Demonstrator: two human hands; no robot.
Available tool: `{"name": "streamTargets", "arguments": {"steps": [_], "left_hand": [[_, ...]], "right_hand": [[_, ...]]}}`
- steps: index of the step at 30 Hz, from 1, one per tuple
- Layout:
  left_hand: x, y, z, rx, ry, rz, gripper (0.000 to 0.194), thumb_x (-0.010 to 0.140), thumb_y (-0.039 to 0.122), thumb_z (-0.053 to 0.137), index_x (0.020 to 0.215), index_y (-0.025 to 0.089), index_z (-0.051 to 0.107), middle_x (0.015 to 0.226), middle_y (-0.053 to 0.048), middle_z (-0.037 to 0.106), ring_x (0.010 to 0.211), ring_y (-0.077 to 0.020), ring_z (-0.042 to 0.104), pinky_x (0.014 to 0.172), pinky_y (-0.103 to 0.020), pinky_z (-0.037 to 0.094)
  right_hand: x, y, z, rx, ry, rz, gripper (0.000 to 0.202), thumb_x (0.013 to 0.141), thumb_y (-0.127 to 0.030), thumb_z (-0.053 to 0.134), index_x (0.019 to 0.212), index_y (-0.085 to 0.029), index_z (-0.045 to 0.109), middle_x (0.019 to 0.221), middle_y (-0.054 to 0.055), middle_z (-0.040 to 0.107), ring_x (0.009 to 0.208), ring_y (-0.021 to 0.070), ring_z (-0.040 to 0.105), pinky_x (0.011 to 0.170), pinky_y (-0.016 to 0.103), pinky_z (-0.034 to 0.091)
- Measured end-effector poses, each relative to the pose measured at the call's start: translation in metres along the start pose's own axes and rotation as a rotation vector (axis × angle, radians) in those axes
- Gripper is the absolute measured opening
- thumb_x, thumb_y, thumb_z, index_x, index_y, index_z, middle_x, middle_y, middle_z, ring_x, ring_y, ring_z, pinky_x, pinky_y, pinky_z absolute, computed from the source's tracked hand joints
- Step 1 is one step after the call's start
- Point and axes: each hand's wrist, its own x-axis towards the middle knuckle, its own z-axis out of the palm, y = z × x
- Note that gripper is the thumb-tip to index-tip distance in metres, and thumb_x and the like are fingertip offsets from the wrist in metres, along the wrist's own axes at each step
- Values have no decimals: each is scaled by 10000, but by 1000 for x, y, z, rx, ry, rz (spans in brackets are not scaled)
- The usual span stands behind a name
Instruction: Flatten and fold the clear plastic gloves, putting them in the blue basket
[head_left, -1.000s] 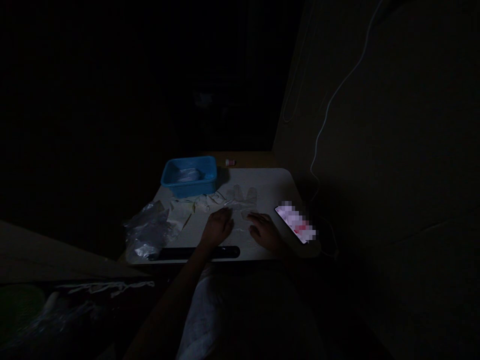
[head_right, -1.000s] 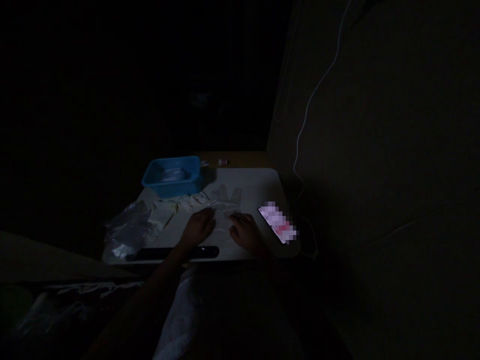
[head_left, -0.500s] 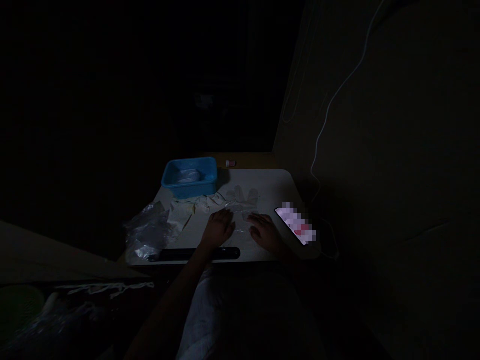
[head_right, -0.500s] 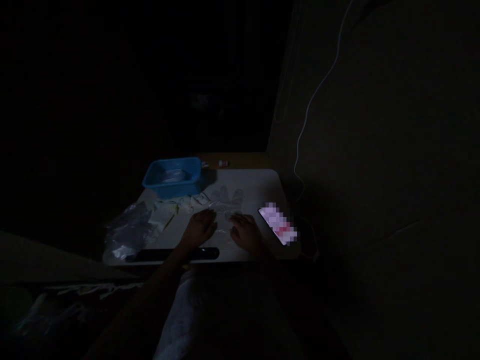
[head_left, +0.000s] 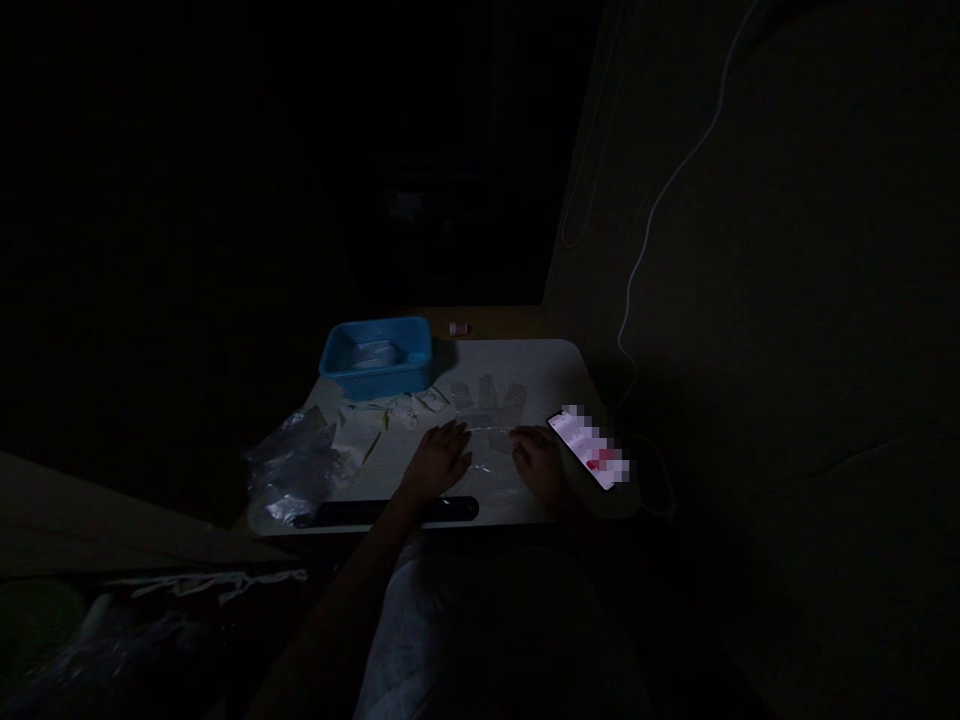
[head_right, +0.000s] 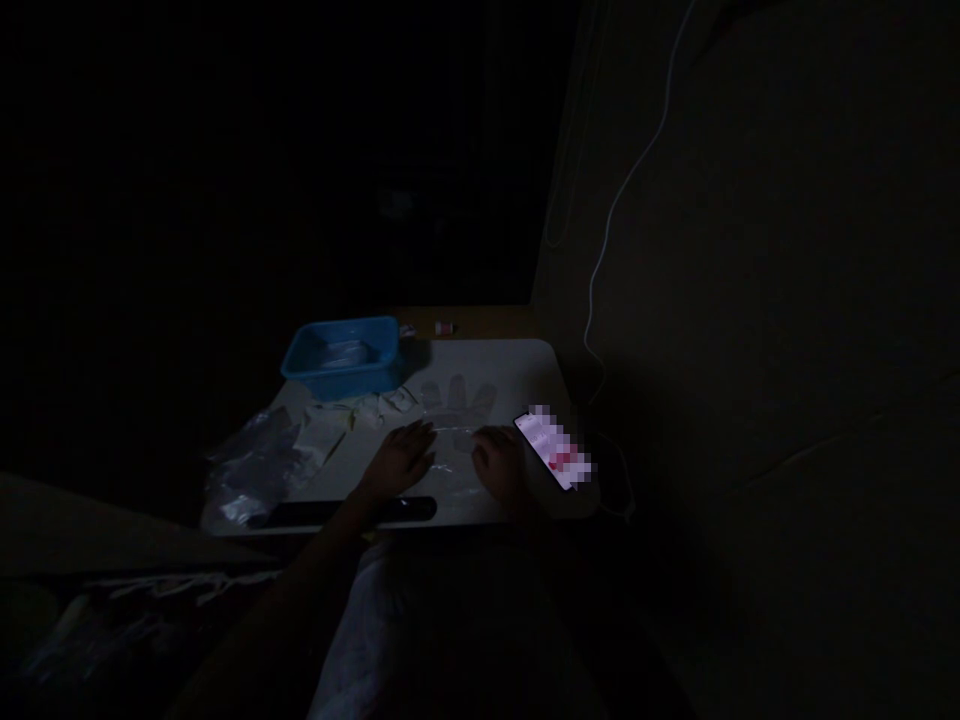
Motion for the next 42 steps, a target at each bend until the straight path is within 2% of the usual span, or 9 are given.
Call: {"name": "streamTargets", "arguments": {"steps": [7,11,15,23,29,34,38,42], "left_hand": [[-2,-1,1,-38,-3,22,421,853,345,390,1213,154,494,1313,-118,470,1239,-246,386,993,-455,319],[-2,-2,3,-40,-2,27,426,853,344,391,1220,152,487,1317,-127,464,1234,-252,393,992,-471,315],[-2,-2,4,-26,0,25,431,856,353,386,1233,163,475,1327,-120,454,1234,-252,391,990,-466,318],[0,-1,3,5,-37,22,464,859,363,385,1278,166,418,1368,-125,399,1261,-246,357,995,-470,305],[0,-1,4,-6,26,31,473,882,386,333,1302,173,385,1402,-126,344,1268,-228,345,991,-436,316],[0,-3,7,-13,24,26,453,881,383,337,1268,164,429,1373,-131,389,1255,-234,363,1000,-453,308],[0,-3,6,-55,79,38,456,881,371,344,1287,173,404,1377,-124,385,1254,-218,365,987,-423,342],[0,-2,4,-96,134,24,413,875,330,361,1237,160,462,1313,-125,465,1213,-218,418,961,-406,386]], "right_hand": [[-1,11,6,71,20,168,304,728,-110,396,907,-173,634,924,85,652,878,200,586,822,360,465],[-1,12,8,58,20,168,354,732,-110,398,1012,-175,605,1031,94,632,986,215,560,887,387,441],[1,10,13,-15,-12,145,430,754,-116,409,1169,-158,513,1196,115,559,1140,227,483,960,416,376],[6,2,13,-174,-128,151,477,777,-170,448,1243,-70,434,1271,192,489,1187,271,442,986,445,319],[3,5,14,-117,-53,150,486,783,-164,430,1265,-107,417,1279,168,487,1195,257,436,981,449,338],[2,9,16,-88,-39,159,481,773,-147,419,1252,-109,438,1271,162,496,1193,261,438,981,454,352],[-1,15,18,-20,6,153,501,758,-126,411,1258,-138,437,1272,137,497,1197,250,436,984,451,368],[-2,18,18,50,37,157,471,747,-123,406,1210,-157,486,1214,124,541,1142,241,483,962,447,403]]}}
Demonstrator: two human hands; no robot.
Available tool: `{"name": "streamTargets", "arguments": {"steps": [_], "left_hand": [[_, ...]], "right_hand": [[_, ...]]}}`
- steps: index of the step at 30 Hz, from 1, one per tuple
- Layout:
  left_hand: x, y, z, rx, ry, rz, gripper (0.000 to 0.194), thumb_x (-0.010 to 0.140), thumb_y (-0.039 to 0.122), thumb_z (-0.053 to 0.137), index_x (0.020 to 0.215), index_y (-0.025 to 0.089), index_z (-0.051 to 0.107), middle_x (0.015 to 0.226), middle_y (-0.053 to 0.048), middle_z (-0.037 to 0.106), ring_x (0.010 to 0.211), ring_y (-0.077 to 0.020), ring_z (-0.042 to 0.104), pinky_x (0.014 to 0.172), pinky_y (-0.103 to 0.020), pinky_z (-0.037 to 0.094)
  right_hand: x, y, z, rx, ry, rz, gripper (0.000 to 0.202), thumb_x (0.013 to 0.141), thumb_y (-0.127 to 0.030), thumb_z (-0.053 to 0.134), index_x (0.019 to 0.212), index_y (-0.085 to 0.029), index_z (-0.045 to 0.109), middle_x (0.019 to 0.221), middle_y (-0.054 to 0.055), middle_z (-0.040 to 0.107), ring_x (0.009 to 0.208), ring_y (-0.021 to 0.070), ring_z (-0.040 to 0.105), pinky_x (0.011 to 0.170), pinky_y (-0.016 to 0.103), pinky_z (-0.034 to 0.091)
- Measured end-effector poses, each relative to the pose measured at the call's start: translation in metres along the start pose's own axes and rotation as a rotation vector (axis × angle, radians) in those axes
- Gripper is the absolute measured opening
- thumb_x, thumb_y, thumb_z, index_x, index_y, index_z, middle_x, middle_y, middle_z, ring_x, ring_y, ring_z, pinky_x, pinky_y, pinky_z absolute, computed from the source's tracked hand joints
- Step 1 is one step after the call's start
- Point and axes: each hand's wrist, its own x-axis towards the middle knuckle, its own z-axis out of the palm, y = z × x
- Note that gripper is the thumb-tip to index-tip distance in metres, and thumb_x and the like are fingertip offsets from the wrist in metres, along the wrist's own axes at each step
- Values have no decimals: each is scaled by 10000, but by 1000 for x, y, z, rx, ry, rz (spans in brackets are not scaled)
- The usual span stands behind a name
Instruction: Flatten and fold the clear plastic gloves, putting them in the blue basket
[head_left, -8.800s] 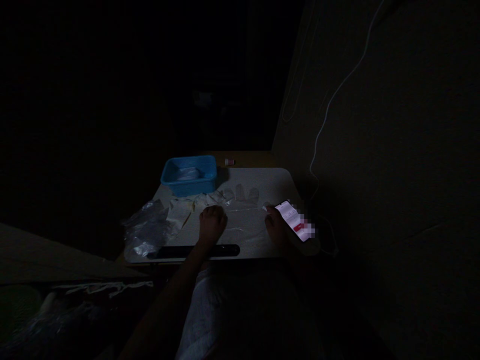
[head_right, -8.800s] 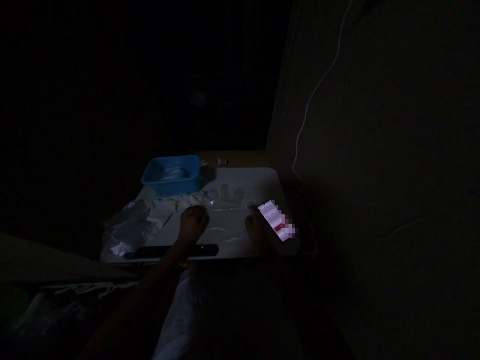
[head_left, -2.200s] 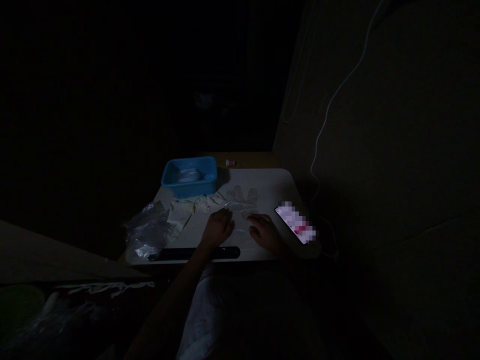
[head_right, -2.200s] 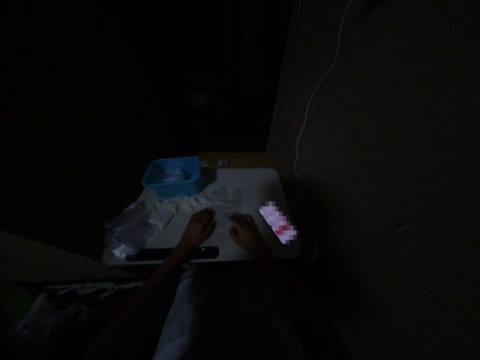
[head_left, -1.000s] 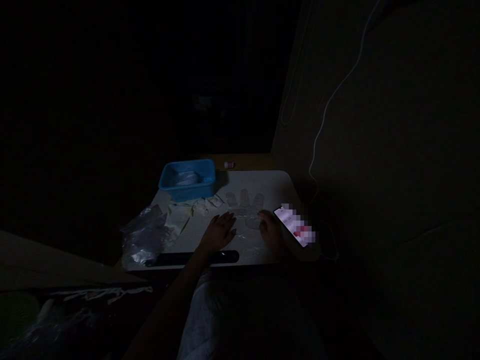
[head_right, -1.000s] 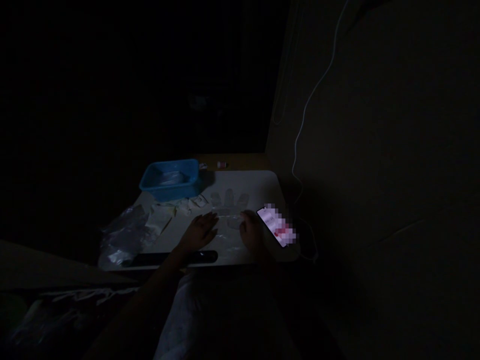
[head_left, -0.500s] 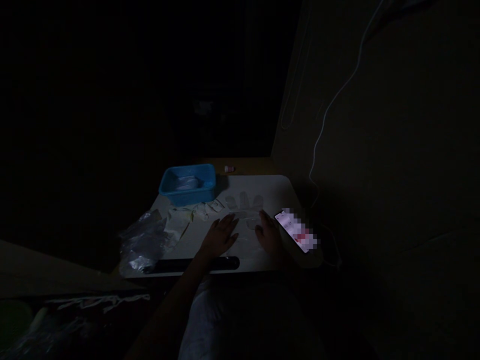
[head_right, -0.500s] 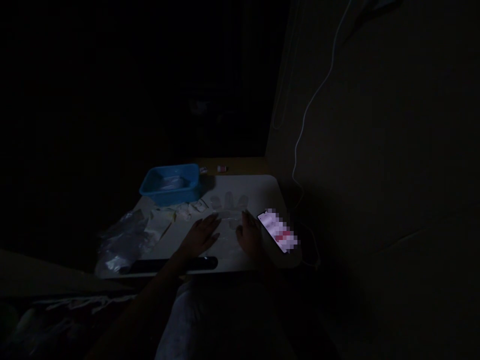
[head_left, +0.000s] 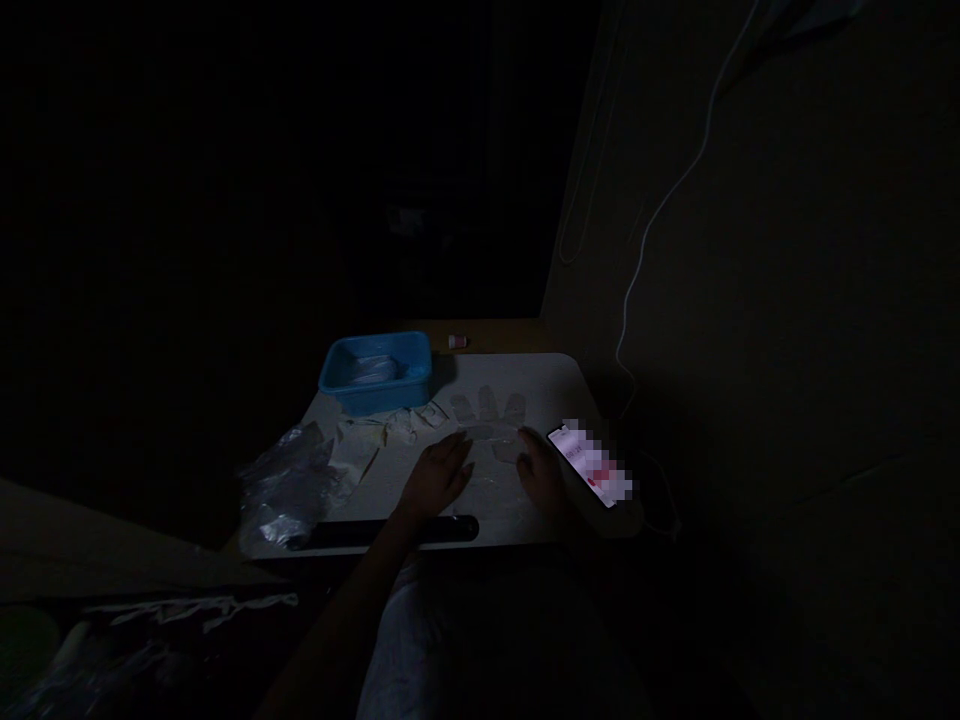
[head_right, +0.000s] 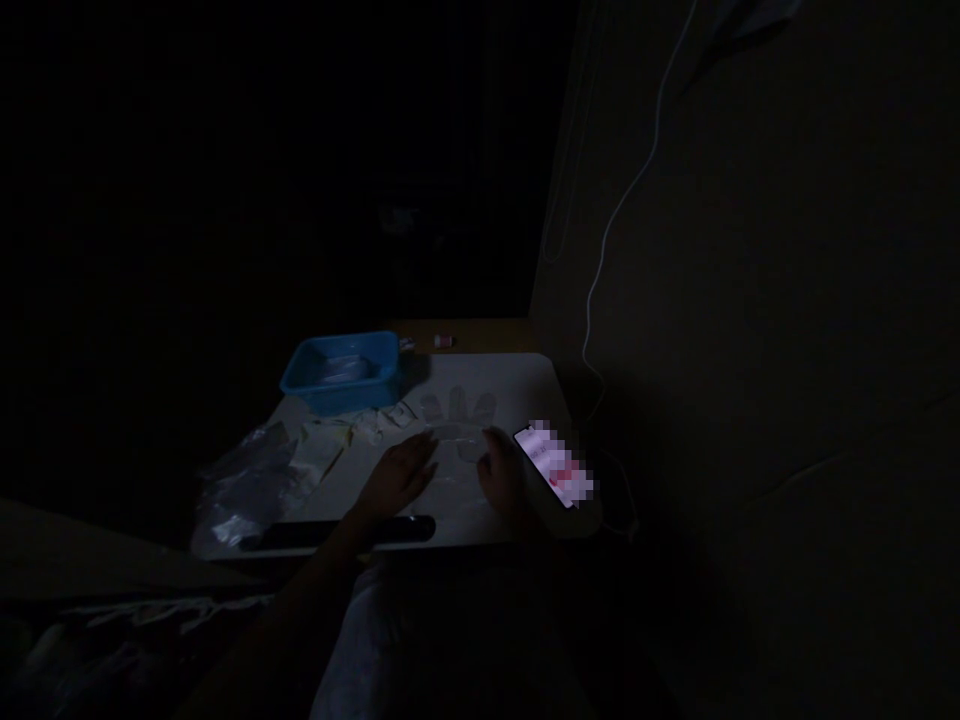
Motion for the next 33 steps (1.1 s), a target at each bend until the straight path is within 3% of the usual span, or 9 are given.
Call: {"name": "streamTargets", "arguments": {"steps": [4,8,15,18,25,33], "left_hand": [[-2,2,-2,-34,42,-24,361,866,255,354,1163,152,531,1197,-116,567,1121,-211,505,936,-401,420],[-16,8,-7,-104,32,16,372,859,243,364,1201,198,503,1199,-85,574,1114,-192,516,944,-397,426],[-48,16,-29,-103,-224,231,594,676,70,418,1254,201,455,1317,-72,474,1236,-196,399,1022,-426,350],[-46,16,-30,-64,-270,265,624,663,60,428,1275,183,429,1334,-83,453,1249,-206,382,1033,-431,332],[-27,22,-18,37,-221,290,255,819,119,443,1013,179,597,1054,-85,646,1018,-191,576,949,-376,415],[-26,22,-22,-84,-166,187,318,862,195,367,1100,187,578,1134,-71,617,1039,-172,564,910,-335,444]], "right_hand": [[-3,-2,-6,52,35,9,418,759,-133,394,1153,-157,531,1170,124,566,1110,229,508,949,436,422],[-16,-4,-18,85,-26,-5,420,765,-134,391,1154,-189,540,1173,100,573,1112,215,513,950,430,430],[-38,1,-31,92,-47,23,410,779,-166,410,1160,-225,548,1168,77,584,1098,214,532,934,433,451],[-36,2,-30,90,-46,33,401,776,-172,412,1148,-207,557,1166,89,584,1094,220,535,929,434,455],[-33,-1,-28,88,-9,48,378,770,-165,399,1103,-200,573,1114,88,610,1051,211,559,903,423,472],[-38,-6,-40,62,-63,-105,390,734,-119,406,1068,-181,598,1088,105,610,1058,221,532,915,427,447]]}}
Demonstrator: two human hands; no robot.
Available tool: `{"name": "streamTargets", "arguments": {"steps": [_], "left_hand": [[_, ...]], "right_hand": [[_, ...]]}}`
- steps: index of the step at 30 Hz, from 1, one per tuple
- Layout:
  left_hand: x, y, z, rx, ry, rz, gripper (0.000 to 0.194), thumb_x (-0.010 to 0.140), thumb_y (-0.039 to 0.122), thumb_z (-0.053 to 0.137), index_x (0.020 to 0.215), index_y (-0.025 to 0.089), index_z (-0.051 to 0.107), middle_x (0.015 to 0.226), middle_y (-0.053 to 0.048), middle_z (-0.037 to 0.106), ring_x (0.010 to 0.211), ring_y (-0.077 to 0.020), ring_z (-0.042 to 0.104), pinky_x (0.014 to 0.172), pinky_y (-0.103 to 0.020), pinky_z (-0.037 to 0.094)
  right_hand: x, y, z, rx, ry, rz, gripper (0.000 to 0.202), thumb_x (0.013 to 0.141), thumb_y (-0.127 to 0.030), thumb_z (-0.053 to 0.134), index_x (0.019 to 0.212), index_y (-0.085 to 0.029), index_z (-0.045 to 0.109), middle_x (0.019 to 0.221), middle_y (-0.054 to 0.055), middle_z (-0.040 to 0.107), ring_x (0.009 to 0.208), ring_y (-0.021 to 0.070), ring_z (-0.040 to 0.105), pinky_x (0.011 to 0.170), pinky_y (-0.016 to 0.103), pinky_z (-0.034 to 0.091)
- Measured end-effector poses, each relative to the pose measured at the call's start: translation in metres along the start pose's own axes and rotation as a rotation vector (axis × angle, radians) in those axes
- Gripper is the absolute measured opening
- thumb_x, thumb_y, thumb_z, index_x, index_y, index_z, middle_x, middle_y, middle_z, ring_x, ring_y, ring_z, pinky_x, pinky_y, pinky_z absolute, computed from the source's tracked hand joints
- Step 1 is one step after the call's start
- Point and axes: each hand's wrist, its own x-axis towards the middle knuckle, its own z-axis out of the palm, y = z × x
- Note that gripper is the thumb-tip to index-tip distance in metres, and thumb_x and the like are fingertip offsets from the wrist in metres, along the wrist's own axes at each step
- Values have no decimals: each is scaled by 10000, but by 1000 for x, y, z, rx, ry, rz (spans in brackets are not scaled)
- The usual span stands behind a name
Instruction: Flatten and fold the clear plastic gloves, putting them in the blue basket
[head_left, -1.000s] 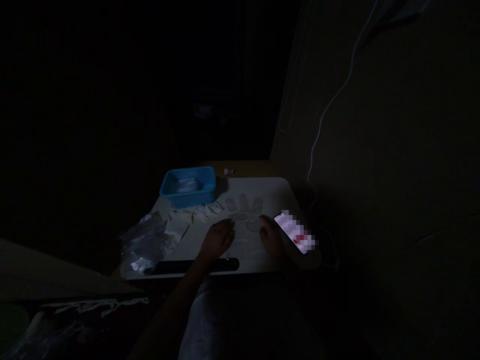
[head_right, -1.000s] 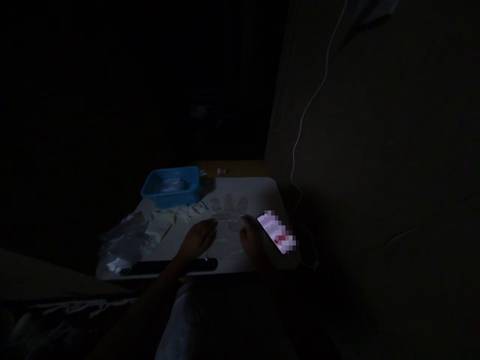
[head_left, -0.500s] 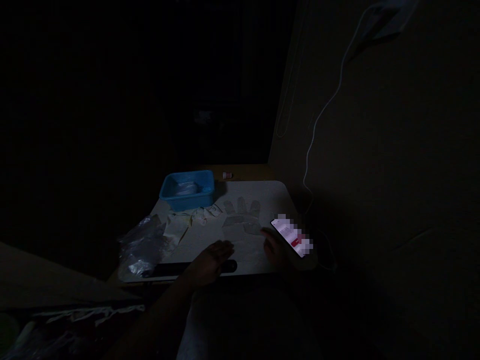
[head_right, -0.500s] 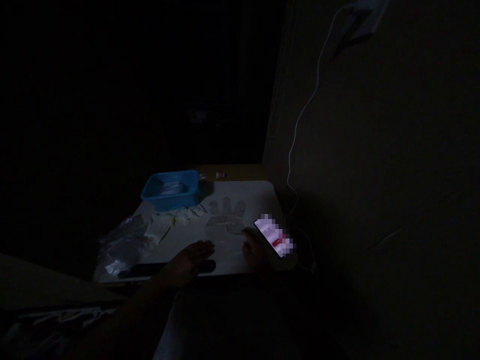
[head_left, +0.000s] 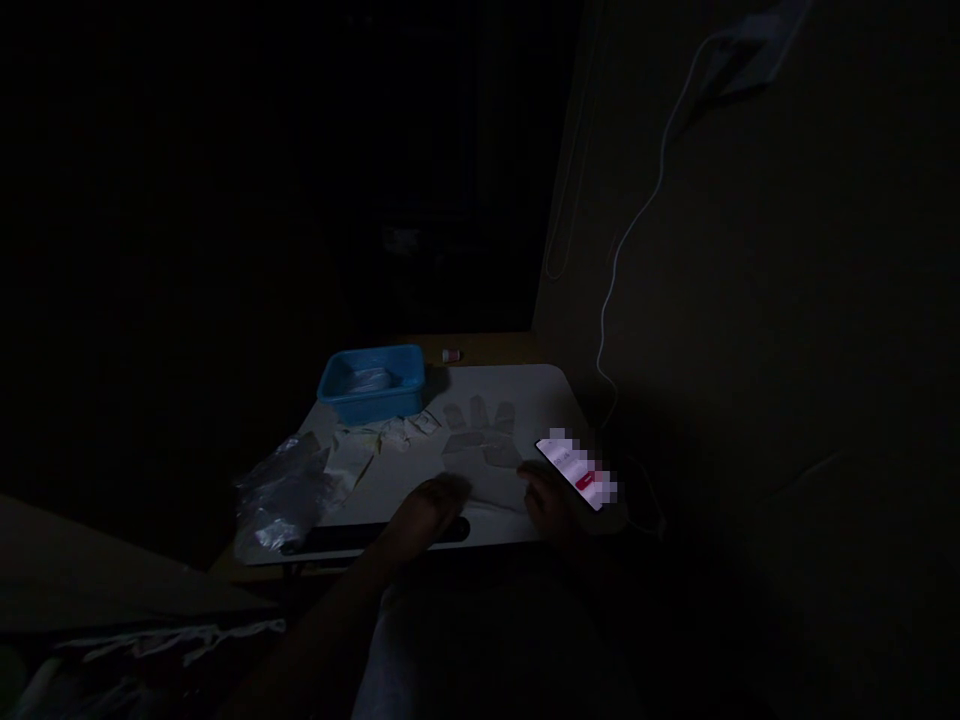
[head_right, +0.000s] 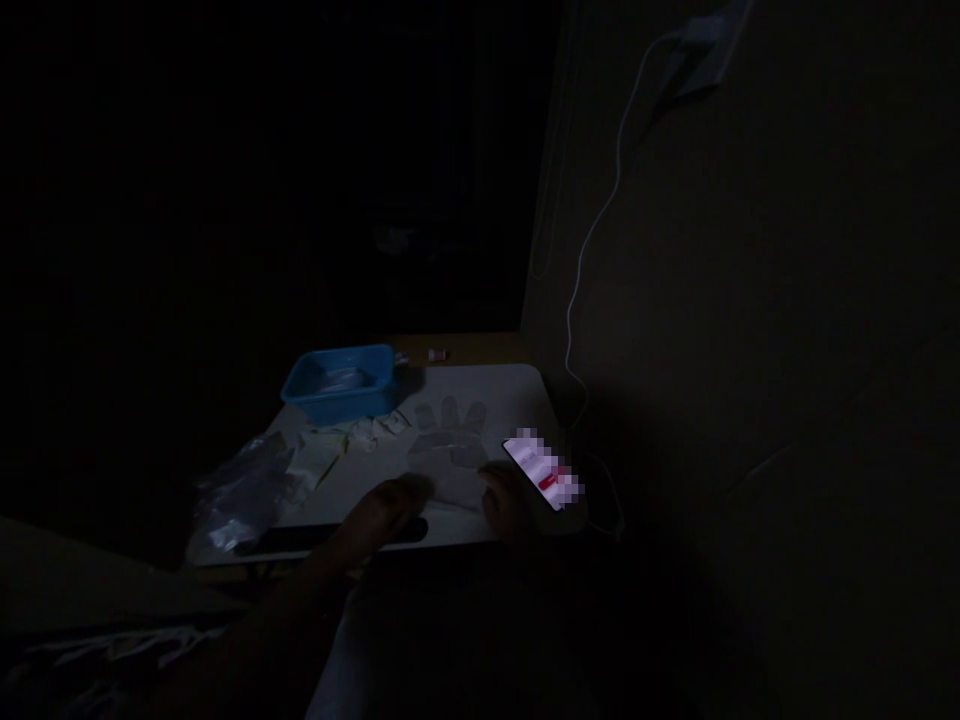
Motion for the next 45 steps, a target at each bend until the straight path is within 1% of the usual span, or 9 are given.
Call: {"name": "streamTargets", "arguments": {"steps": [9,18,25,28,31,35,39,43,45], "left_hand": [[5,5,-9,-143,65,-126,286,851,252,383,891,198,661,873,-45,697,818,-163,634,783,-293,487],[-1,10,-16,-330,127,-238,254,779,219,432,891,201,659,936,-45,693,842,-159,637,783,-269,484],[-3,9,-16,-540,183,-333,211,755,272,443,783,184,633,793,-32,684,733,-144,625,691,-236,478],[-3,11,-17,-623,178,-362,203,756,295,451,775,174,612,758,-27,670,705,-135,613,672,-229,471],[-3,11,-16,-690,177,-365,198,758,321,468,748,168,593,736,-26,655,692,-135,600,670,-235,467],[-2,8,-12,-750,202,-373,248,782,375,454,723,165,572,698,-28,632,669,-138,588,640,-244,469],[-4,4,-7,-695,202,-346,311,777,428,491,913,166,590,939,-80,650,874,-184,603,779,-313,476],[-6,1,-4,-470,161,-177,716,593,464,699,1213,183,478,1281,-132,487,1187,-274,435,997,-434,338],[-5,-1,-3,-362,130,-139,725,607,461,694,1244,206,459,1288,-116,489,1198,-273,425,1025,-463,294]], "right_hand": [[-11,-4,-16,58,-237,-103,655,600,-90,447,1247,-192,474,1262,90,494,1200,239,399,1008,461,335],[-6,7,-9,74,-121,52,356,745,-196,489,1092,-206,569,1113,89,587,1090,218,511,952,412,412],[13,5,-8,110,-61,97,281,721,-175,497,986,-193,588,1010,86,620,980,208,576,863,375,477],[22,0,-10,112,-27,74,363,702,-163,508,1060,-182,560,1042,90,606,997,207,568,864,370,476],[29,-2,-10,91,-99,11,452,658,-117,523,1103,-183,565,1139,91,586,1078,210,532,932,384,434],[31,3,-3,107,-267,-3,331,643,-68,503,890,-209,672,996,51,672,1011,199,585,922,386,441],[29,4,-3,134,-293,86,314,640,-70,509,859,-209,688,993,50,679,969,199,608,878,366,474],[29,0,-11,147,-314,192,276,676,-131,524,890,-193,685,960,61,688,903,200,634,799,334,514],[31,-1,-13,121,-312,223,237,698,-172,529,872,-199,688,906,55,700,871,204,644,801,344,512]]}}
